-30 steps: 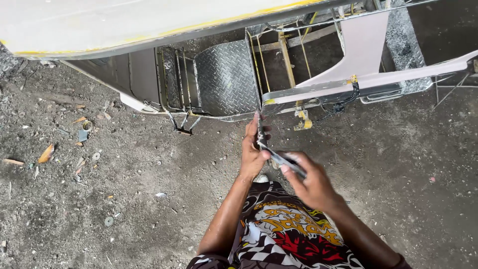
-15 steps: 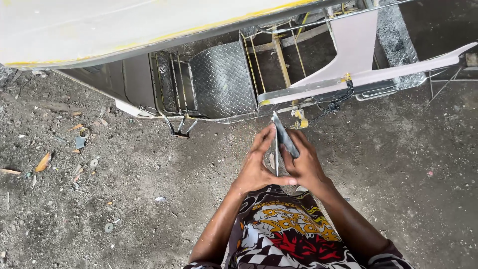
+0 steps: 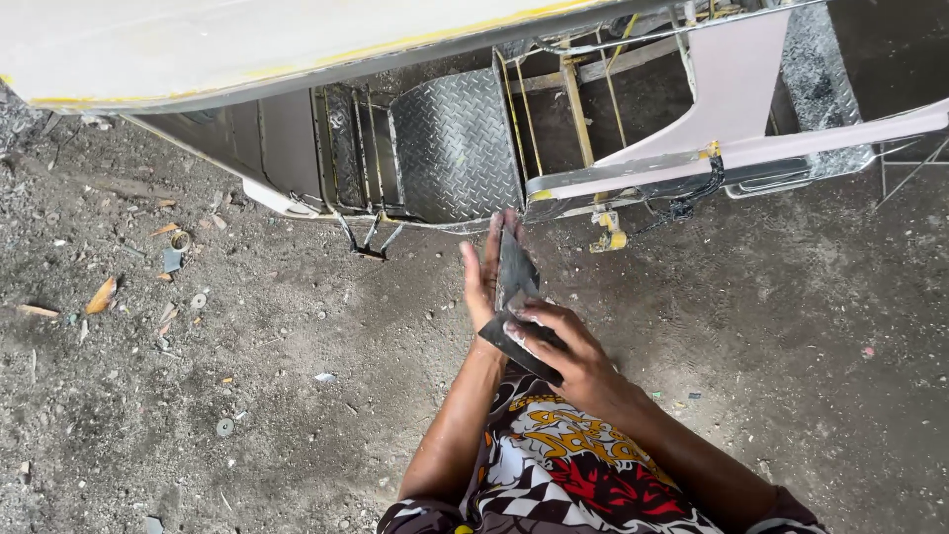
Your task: The person uses a metal scraper to remove paint from the edge of a white vehicle bumper. They repeatedly scrape the surface and clean the accumulated paint residue from the tool's blade using a cloth.
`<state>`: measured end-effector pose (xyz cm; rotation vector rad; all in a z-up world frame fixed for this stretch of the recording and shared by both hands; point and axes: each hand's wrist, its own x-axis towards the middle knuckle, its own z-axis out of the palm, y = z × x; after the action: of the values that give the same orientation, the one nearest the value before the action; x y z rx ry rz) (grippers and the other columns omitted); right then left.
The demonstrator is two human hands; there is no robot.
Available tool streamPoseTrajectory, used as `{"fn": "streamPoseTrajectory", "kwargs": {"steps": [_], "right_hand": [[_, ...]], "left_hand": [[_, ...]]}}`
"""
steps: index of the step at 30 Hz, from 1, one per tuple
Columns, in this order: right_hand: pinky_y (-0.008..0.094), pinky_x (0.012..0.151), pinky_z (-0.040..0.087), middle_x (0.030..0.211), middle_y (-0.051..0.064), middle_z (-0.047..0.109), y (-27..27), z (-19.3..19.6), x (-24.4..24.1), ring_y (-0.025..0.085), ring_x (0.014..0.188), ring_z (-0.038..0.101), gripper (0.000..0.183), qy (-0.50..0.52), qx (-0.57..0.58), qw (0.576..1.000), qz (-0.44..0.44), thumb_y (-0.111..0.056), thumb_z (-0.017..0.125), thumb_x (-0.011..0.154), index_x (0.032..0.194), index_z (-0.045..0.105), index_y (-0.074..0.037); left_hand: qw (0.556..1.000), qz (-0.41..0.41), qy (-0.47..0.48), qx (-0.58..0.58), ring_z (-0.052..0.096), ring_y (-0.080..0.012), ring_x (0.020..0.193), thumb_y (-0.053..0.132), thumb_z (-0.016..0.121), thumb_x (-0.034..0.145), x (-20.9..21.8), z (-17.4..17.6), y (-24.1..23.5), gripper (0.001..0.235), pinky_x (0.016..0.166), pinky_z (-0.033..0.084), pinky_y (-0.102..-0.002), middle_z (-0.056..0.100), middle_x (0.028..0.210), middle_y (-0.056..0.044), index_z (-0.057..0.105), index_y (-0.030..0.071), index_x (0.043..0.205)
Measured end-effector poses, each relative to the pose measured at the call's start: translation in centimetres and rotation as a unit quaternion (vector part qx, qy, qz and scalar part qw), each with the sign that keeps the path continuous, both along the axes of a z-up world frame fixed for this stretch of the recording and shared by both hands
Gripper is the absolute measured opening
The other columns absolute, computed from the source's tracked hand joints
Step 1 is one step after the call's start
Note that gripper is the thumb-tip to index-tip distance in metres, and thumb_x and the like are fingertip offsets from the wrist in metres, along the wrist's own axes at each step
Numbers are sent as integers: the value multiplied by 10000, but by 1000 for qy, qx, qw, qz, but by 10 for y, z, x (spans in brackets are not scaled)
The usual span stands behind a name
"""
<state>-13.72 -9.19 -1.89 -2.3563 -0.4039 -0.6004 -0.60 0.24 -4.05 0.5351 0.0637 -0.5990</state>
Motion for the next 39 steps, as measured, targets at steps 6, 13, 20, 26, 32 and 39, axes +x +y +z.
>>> {"fn": "streamPoseTrajectory", "kwargs": {"steps": [6,13,20,26,32,39], "right_hand": [[426,1021,568,1311,139,538,-16,-27,17,342,1226,576,590,-50,-14,996,-72,-73,853,781,1334,645,-69],[443,1021,559,1325,183,549,9,0,16,343,1233,577,671,26,-9,982,-185,79,767,727,1373,622,-30],[423,983,547,1287,148,533,-10,-11,31,335,1193,571,696,17,15,989,-148,44,841,720,1364,601,-68],[425,1025,538,1320,145,536,16,27,15,337,1247,566,792,47,6,990,-135,113,774,648,1400,606,-73],[447,1054,510,1323,113,523,1,22,28,332,1249,561,772,-8,-11,995,-103,28,856,684,1395,591,-116],[417,955,549,1330,193,499,1,7,34,362,1192,566,849,102,42,971,-212,139,748,686,1473,527,-93]], "left_hand": [[971,-136,-117,-159,602,-239,1169,846,173,1118,-21,-29,18,1037,1089,457,-347,588,1270,-191,312,-15,1680],[978,-102,-168,76,540,-58,1427,873,139,904,-1,13,9,1153,1217,396,-250,494,1645,10,350,18,1648],[983,-108,-138,60,578,-183,1127,867,181,942,-12,20,8,1091,974,481,-287,553,1425,-122,380,55,1642],[998,-63,-13,-11,562,-191,1244,876,277,919,26,33,5,1105,1015,453,-301,562,1569,-71,423,15,1596],[977,-134,-35,-163,552,-264,1160,890,256,990,12,10,5,1129,1004,464,-377,556,1388,-172,439,-20,1633],[987,-52,-151,11,519,-221,1022,803,253,1051,-1,-20,-3,995,952,422,-395,532,1373,-177,374,66,1709]]}}
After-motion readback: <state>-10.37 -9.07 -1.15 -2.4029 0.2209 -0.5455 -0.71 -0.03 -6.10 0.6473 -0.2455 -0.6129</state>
